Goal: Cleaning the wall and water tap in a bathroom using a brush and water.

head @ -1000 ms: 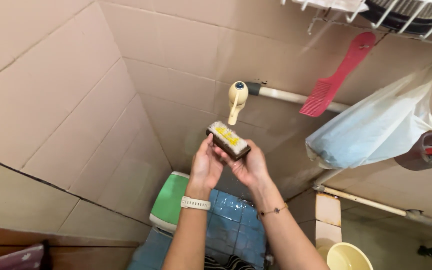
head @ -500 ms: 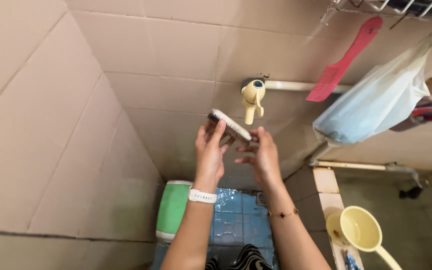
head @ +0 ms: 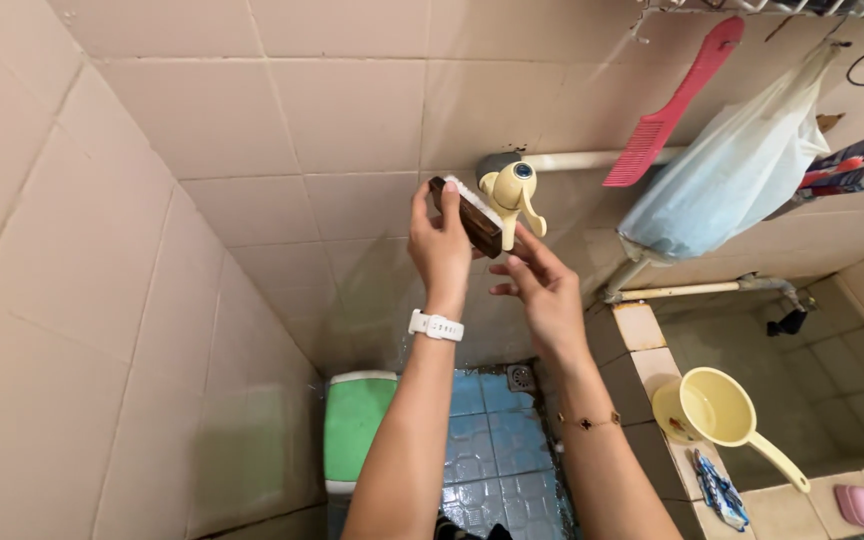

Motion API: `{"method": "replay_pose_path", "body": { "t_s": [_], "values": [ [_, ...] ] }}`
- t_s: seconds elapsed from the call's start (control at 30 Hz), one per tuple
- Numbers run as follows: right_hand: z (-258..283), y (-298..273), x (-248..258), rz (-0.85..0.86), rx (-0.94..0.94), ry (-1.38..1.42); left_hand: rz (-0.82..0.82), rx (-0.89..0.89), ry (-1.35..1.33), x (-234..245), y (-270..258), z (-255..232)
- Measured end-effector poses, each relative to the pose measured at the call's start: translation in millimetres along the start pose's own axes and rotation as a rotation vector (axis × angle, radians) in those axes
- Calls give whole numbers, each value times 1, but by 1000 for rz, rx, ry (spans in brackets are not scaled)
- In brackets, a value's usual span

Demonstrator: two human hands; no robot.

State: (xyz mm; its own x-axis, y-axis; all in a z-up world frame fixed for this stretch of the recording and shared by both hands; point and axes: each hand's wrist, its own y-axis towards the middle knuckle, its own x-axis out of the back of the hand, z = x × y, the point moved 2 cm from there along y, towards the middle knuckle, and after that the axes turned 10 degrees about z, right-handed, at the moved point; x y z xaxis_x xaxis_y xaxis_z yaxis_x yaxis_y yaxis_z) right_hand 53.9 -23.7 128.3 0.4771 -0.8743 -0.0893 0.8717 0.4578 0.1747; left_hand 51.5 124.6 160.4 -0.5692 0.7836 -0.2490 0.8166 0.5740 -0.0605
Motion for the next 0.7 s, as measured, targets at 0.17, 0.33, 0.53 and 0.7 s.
{"method": "replay_pose_path", "body": {
  "t_s": [0.17, 0.33, 0.53, 0.7],
  "values": [
    [-8, 6, 2, -40, 85, -45, -90, -266, 260, -15, 11, 29],
    [-6, 6, 5, -20, 94, -67, -129, -326, 319, -17, 14, 16],
    [-7, 2, 15, 80, 49, -146, -233, -232, 448, -24, -9, -8],
    [-9, -1, 23, 195, 4, 87, -265, -269, 528, -31, -4, -1]
  ]
}}
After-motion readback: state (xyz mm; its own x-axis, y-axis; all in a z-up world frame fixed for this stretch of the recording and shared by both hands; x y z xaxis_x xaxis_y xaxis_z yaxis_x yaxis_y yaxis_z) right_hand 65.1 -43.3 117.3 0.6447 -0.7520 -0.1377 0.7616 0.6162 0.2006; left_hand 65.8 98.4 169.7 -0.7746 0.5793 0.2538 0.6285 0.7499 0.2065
